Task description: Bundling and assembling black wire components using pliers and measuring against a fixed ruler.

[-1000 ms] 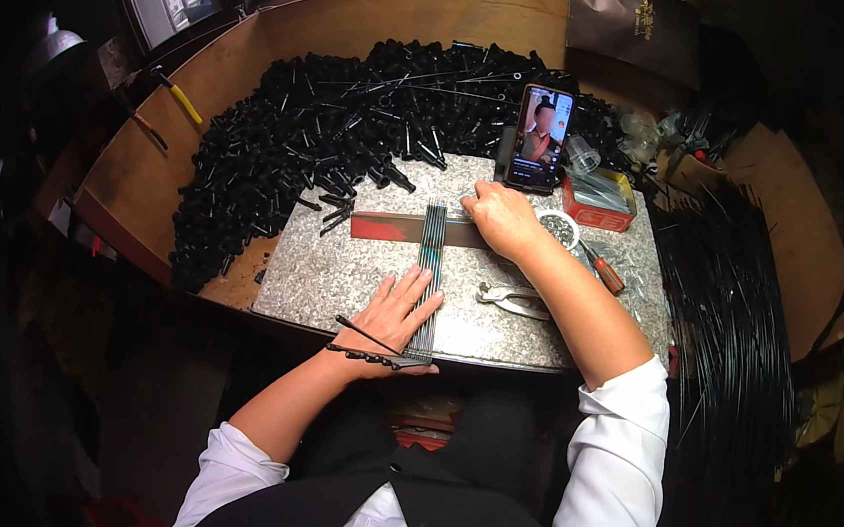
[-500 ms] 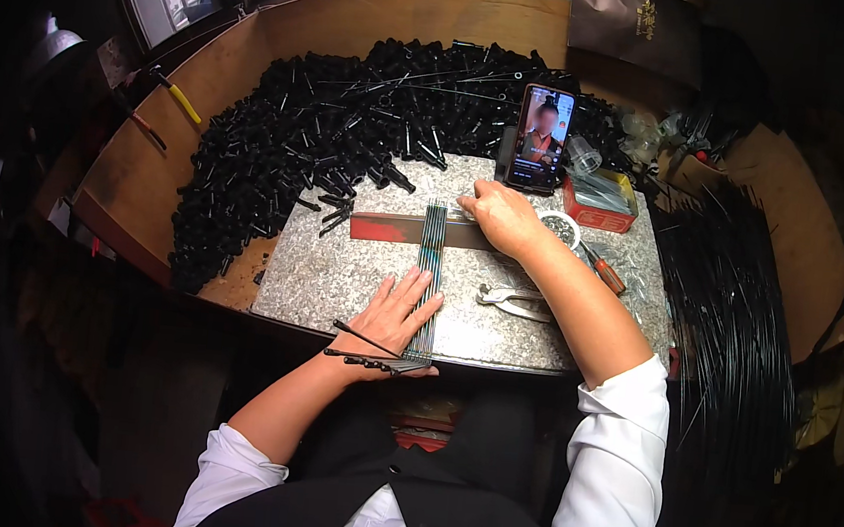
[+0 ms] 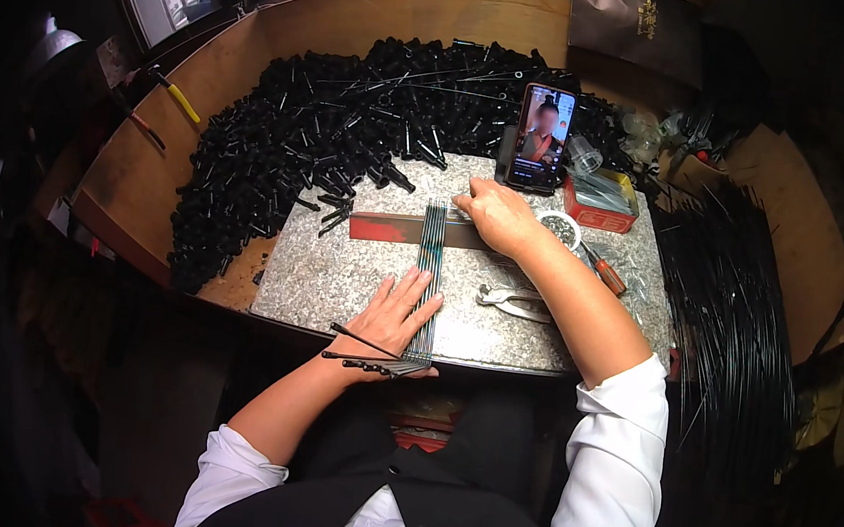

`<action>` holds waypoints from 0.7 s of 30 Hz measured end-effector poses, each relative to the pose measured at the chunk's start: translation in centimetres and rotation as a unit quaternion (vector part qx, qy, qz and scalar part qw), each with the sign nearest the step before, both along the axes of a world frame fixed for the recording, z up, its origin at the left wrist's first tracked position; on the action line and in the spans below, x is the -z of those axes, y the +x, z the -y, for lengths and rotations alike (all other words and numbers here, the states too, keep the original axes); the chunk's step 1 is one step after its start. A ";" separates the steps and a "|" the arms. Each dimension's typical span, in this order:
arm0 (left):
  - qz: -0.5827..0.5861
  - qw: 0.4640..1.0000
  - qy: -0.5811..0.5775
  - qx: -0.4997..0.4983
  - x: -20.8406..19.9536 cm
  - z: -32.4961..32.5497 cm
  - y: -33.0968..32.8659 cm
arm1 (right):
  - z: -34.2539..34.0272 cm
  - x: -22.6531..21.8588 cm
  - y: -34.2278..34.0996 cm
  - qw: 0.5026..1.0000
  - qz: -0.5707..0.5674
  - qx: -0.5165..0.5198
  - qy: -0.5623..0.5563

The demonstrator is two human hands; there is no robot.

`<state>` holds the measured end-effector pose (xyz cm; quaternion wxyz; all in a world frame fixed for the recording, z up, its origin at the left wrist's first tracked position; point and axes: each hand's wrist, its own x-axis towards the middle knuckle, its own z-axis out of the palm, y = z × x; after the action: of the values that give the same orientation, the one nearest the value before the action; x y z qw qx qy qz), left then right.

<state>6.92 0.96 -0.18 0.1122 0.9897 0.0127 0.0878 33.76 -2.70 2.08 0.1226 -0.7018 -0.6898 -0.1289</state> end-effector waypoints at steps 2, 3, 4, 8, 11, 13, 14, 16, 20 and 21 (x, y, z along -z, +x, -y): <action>-0.001 1.000 0.000 0.001 0.1 0.0 0.1 | 0.0 0.1 0.0 1.000 -0.001 -0.001 -0.002; -0.003 1.000 -0.001 0.001 0.0 0.0 0.0 | 0.0 0.0 0.0 1.000 -0.001 -0.002 -0.004; -0.004 1.000 -0.001 0.000 0.0 0.0 0.0 | 0.0 -0.1 -0.1 1.000 -0.001 -0.002 -0.004; -0.002 1.000 -0.009 0.000 -0.1 0.0 0.0 | 0.0 0.0 -0.4 1.000 -0.008 0.005 -0.014; -0.002 1.000 -0.005 0.001 -0.1 0.0 0.0 | 0.0 0.0 -0.3 1.000 -0.012 0.005 -0.015; -0.003 1.000 -0.007 0.001 -0.1 0.0 0.0 | 0.0 -0.1 -0.3 1.000 -0.016 0.005 -0.017; -0.003 1.000 -0.007 0.001 -0.1 0.0 0.0 | -0.1 -0.2 -0.4 1.000 0.004 0.000 -0.012; -0.008 1.000 -0.005 -0.001 -0.1 0.0 0.0 | -0.2 -0.4 -0.5 1.000 0.023 -0.006 -0.006; -0.007 1.000 -0.011 -0.001 -0.3 0.1 0.1 | -0.4 -0.4 -0.9 1.000 0.005 -0.021 0.006; -0.012 1.000 -0.006 -0.001 -0.3 0.1 0.2 | -0.3 -0.3 -0.9 0.999 -0.013 -0.027 0.011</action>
<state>7.08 0.84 0.11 0.1178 0.9900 0.0152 0.0761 32.90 -2.38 2.37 0.1429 -0.6830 -0.7054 -0.1244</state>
